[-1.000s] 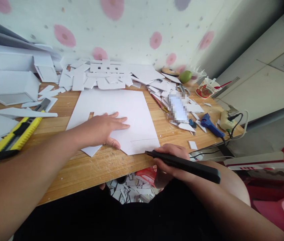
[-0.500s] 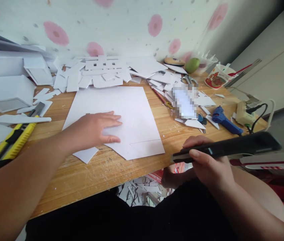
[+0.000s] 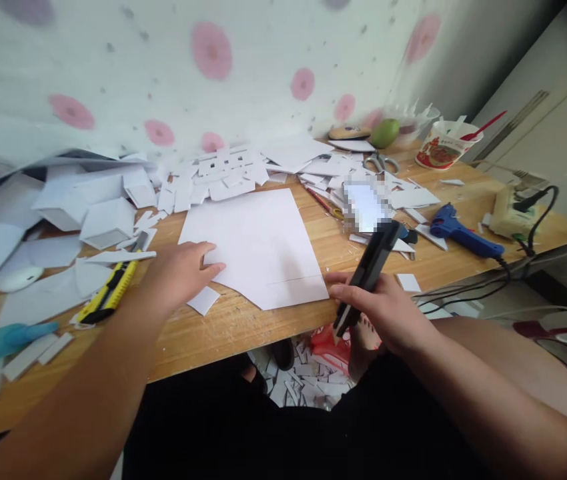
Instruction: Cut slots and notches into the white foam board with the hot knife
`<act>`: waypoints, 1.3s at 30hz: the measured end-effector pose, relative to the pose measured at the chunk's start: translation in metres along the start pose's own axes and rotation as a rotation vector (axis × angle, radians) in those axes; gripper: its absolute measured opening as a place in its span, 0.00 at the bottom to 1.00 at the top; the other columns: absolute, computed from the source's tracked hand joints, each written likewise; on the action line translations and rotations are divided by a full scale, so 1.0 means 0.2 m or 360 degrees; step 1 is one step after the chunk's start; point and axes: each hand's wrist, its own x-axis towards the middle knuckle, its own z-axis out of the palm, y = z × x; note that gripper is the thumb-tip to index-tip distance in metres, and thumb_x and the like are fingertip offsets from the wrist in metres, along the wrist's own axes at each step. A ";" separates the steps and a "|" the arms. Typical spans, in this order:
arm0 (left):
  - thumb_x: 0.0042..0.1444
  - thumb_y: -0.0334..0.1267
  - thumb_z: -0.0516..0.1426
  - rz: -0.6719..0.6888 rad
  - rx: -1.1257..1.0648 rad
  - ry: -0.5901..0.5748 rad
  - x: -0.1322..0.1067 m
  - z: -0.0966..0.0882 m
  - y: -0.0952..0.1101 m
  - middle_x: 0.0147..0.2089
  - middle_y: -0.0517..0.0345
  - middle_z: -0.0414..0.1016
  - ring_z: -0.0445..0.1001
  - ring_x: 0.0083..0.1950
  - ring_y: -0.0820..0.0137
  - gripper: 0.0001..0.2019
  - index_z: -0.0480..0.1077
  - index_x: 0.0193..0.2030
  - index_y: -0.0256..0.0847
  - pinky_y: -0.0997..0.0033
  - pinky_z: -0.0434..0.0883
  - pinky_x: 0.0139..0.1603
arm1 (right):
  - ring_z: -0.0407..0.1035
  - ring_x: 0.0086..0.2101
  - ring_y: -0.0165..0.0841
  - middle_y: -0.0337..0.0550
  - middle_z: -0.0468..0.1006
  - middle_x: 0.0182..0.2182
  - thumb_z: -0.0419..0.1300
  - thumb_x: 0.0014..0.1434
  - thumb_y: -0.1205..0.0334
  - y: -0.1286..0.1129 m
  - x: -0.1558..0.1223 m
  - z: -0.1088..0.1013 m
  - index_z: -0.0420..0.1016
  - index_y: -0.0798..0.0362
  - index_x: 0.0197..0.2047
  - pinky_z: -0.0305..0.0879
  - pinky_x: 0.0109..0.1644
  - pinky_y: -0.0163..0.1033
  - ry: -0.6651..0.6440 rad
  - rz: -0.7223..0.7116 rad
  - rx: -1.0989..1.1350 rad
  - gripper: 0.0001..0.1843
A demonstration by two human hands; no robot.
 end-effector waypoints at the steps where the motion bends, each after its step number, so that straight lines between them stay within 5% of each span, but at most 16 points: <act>1: 0.61 0.52 0.53 -0.0021 -0.0012 0.0024 -0.01 0.01 0.02 0.63 0.45 0.75 0.72 0.62 0.45 0.27 0.72 0.62 0.41 0.50 0.70 0.58 | 0.78 0.46 0.48 0.51 0.85 0.42 0.73 0.45 0.50 0.00 0.00 0.01 0.84 0.55 0.41 0.73 0.52 0.49 -0.0003 0.0008 0.0079 0.22; 7: 0.62 0.51 0.52 -0.0160 -0.0139 0.0119 -0.02 0.01 0.05 0.56 0.47 0.80 0.78 0.55 0.51 0.25 0.72 0.62 0.43 0.57 0.73 0.51 | 0.73 0.25 0.35 0.46 0.80 0.25 0.70 0.43 0.55 -0.01 0.02 0.09 0.78 0.57 0.29 0.72 0.27 0.40 -0.0046 0.0104 0.0567 0.15; 17: 0.60 0.44 0.56 0.0146 -0.0119 0.0311 -0.22 0.09 0.07 0.61 0.40 0.76 0.73 0.61 0.44 0.21 0.77 0.55 0.38 0.46 0.68 0.62 | 0.73 0.25 0.36 0.43 0.78 0.25 0.71 0.45 0.58 0.04 -0.02 0.15 0.75 0.55 0.29 0.73 0.28 0.40 -0.0004 -0.0024 0.0512 0.11; 20: 0.61 0.43 0.58 0.0368 -0.0125 0.0427 -0.35 0.16 0.10 0.69 0.40 0.68 0.66 0.68 0.44 0.20 0.77 0.57 0.39 0.42 0.63 0.68 | 0.73 0.25 0.36 0.42 0.78 0.24 0.71 0.45 0.57 0.07 -0.03 0.15 0.74 0.54 0.28 0.72 0.30 0.41 -0.0012 -0.0067 0.0466 0.12; 23: 0.63 0.41 0.57 0.0658 -0.0158 0.0462 -0.48 0.24 0.13 0.66 0.48 0.73 0.69 0.68 0.52 0.17 0.77 0.57 0.44 0.45 0.63 0.70 | 0.73 0.26 0.36 0.43 0.78 0.26 0.71 0.44 0.57 0.07 -0.05 0.14 0.77 0.55 0.29 0.71 0.31 0.41 -0.0011 -0.0086 0.0426 0.13; 26: 0.67 0.41 0.54 0.0812 -0.0170 0.0530 -0.57 0.31 0.13 0.66 0.46 0.74 0.69 0.68 0.52 0.19 0.73 0.61 0.39 0.43 0.67 0.68 | 0.72 0.26 0.36 0.44 0.79 0.26 0.71 0.42 0.56 0.06 -0.08 0.14 0.80 0.57 0.31 0.70 0.30 0.41 -0.0034 -0.0076 0.0405 0.14; 34: 0.66 0.42 0.56 0.0959 -0.0083 0.0702 -0.60 0.37 0.13 0.68 0.38 0.69 0.66 0.70 0.46 0.23 0.68 0.65 0.34 0.41 0.68 0.67 | 0.72 0.27 0.33 0.42 0.79 0.25 0.72 0.36 0.60 -0.02 -0.14 0.16 0.78 0.57 0.30 0.72 0.30 0.37 0.0025 0.0049 0.0901 0.16; 39: 0.60 0.36 0.60 0.0955 -0.0061 0.0722 -0.61 0.37 0.14 0.68 0.39 0.69 0.67 0.69 0.46 0.25 0.67 0.65 0.36 0.42 0.69 0.65 | 0.71 0.25 0.32 0.41 0.77 0.23 0.73 0.34 0.62 -0.02 -0.14 0.16 0.76 0.57 0.23 0.72 0.28 0.37 -0.0068 0.0125 0.0789 0.13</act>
